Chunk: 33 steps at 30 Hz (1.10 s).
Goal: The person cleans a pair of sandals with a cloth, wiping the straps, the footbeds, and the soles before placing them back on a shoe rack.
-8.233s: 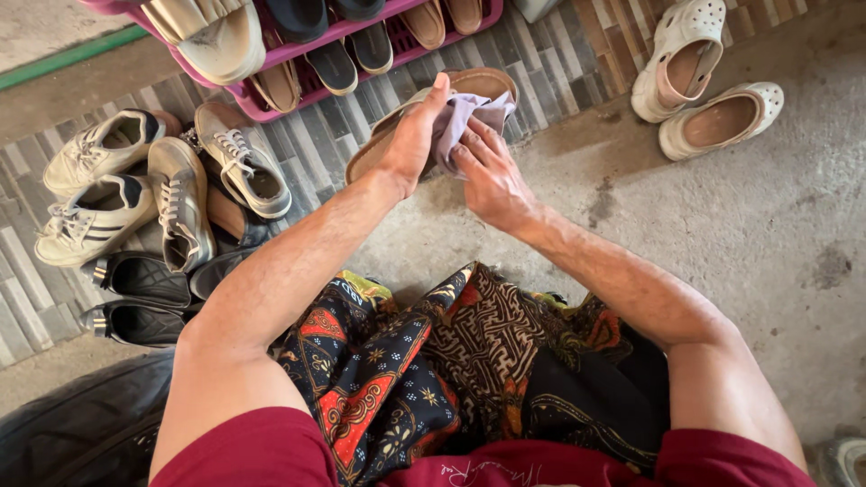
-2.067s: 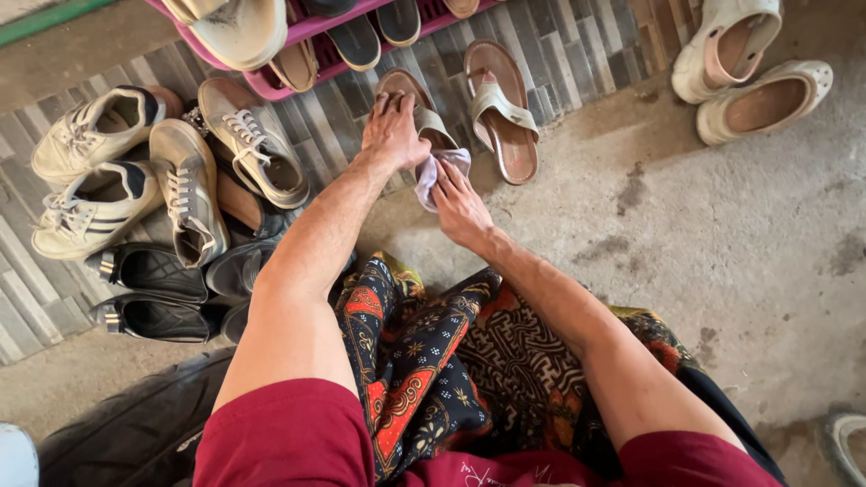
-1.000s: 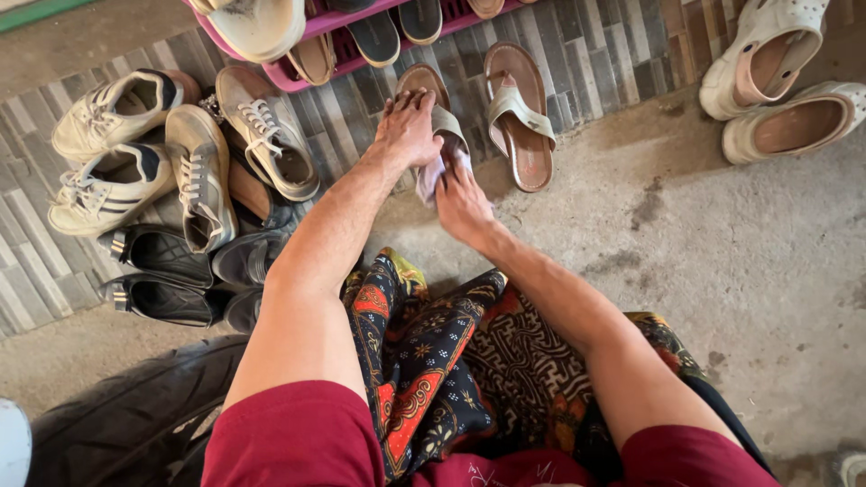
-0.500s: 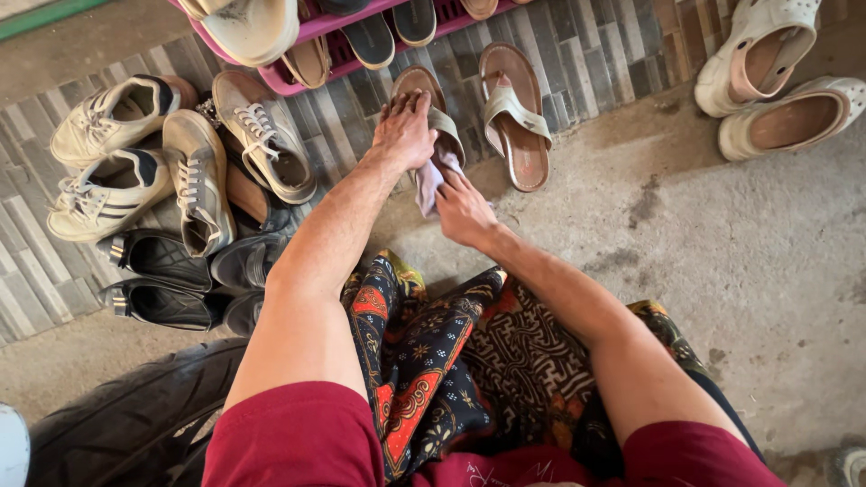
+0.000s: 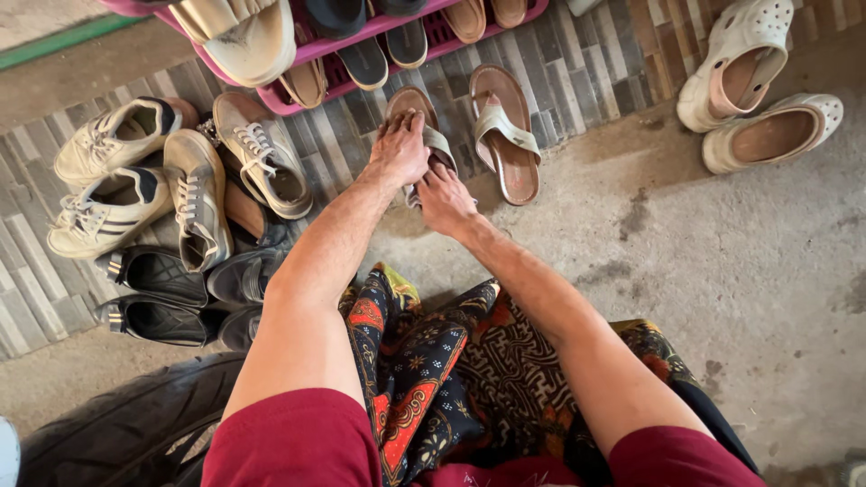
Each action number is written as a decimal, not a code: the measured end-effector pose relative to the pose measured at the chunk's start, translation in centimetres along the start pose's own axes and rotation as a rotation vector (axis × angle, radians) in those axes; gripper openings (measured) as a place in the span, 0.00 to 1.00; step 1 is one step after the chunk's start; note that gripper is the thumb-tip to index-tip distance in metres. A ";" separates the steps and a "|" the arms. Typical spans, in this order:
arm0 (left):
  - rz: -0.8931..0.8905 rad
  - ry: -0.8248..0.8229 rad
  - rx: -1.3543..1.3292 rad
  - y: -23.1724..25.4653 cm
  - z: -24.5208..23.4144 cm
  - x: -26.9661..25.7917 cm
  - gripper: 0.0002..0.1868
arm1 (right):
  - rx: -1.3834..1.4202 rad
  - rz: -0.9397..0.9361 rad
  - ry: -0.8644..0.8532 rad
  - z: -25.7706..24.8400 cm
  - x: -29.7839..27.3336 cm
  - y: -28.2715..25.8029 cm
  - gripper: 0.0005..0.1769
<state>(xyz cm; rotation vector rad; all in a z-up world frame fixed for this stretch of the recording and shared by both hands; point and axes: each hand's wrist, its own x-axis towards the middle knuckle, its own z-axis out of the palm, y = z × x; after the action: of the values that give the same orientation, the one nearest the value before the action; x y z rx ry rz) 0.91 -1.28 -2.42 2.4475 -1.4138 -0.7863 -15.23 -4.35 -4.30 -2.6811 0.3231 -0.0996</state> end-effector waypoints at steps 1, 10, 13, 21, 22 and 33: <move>0.003 -0.002 0.001 0.0 -0.1 0.0 0.40 | 0.000 0.003 0.002 0.1 -0.1 -0.1 0.24; -0.002 -0.004 0.002 0.2 -0.4 -0.1 0.37 | -0.194 -0.198 -0.233 -0.2 -7.7 1.6 0.19; -0.010 -0.001 -0.013 0.9 -1.2 -0.3 0.37 | -0.254 -0.385 -0.135 -2.9 -9.2 2.6 0.34; 0.011 0.084 0.042 7.0 -5.6 -2.1 0.41 | 0.117 -0.002 -0.126 -15.0 -9.1 8.6 0.36; 0.016 0.083 0.041 7.6 -5.3 -1.5 0.41 | 0.102 -0.009 -0.101 -16.6 -9.4 9.3 0.36; -0.075 0.023 -0.108 10.9 2.3 3.3 0.47 | 0.357 0.260 0.120 -16.1 -10.5 9.8 0.36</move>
<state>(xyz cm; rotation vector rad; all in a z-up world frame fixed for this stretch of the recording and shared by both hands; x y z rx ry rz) -7.01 -9.58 -0.82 2.4308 -1.2444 -0.8256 -29.41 -17.10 5.80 -2.2650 0.6255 -0.2175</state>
